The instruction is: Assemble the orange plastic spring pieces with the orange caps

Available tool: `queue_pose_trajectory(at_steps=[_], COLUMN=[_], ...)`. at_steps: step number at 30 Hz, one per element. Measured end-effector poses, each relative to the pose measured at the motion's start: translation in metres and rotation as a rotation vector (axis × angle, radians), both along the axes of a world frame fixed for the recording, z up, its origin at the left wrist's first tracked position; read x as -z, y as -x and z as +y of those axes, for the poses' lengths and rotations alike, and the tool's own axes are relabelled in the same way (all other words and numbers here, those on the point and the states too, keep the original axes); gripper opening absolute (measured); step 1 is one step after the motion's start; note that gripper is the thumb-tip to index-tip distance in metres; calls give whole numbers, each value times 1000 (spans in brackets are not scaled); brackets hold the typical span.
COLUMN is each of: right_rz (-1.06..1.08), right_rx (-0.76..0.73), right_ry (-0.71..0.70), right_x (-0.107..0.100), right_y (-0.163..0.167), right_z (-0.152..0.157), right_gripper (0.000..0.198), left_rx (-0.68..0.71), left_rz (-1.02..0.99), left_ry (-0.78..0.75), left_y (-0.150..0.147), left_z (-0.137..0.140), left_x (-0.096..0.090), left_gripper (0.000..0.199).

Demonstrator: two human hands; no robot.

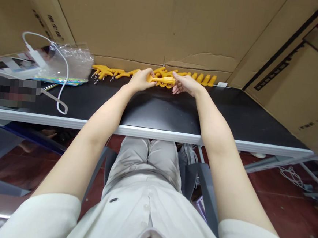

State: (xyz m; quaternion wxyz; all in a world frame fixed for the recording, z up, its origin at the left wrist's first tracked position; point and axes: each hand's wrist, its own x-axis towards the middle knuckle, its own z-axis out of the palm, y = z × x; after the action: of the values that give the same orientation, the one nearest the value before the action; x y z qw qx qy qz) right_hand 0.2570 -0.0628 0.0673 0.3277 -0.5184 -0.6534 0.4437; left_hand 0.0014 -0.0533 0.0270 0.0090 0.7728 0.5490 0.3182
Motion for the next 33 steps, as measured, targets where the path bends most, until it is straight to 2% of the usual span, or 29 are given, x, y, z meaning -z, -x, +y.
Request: queue_pose_trajectory(at_steps=[18, 25, 27, 30, 33], right_rz=[5, 59, 112, 268, 464], right_rx=[58, 120, 146, 181, 235], right_ry=[-4, 50, 94, 145, 98], right_x=[6, 5, 4, 1, -1], right_y=[1, 5, 7, 10, 7], right_z=[12, 9, 7, 7, 11], right_gripper=[76, 68, 64, 59, 53], left_rx=[26, 35, 66, 131, 170], left_rz=[-15, -31, -49, -91, -144], left_ry=[24, 1, -6, -22, -23], left_y=[0, 3, 4, 7, 12], left_z=[2, 8, 10, 16, 24], left_x=[1, 5, 7, 10, 15], left_gripper=[39, 41, 46, 70, 92])
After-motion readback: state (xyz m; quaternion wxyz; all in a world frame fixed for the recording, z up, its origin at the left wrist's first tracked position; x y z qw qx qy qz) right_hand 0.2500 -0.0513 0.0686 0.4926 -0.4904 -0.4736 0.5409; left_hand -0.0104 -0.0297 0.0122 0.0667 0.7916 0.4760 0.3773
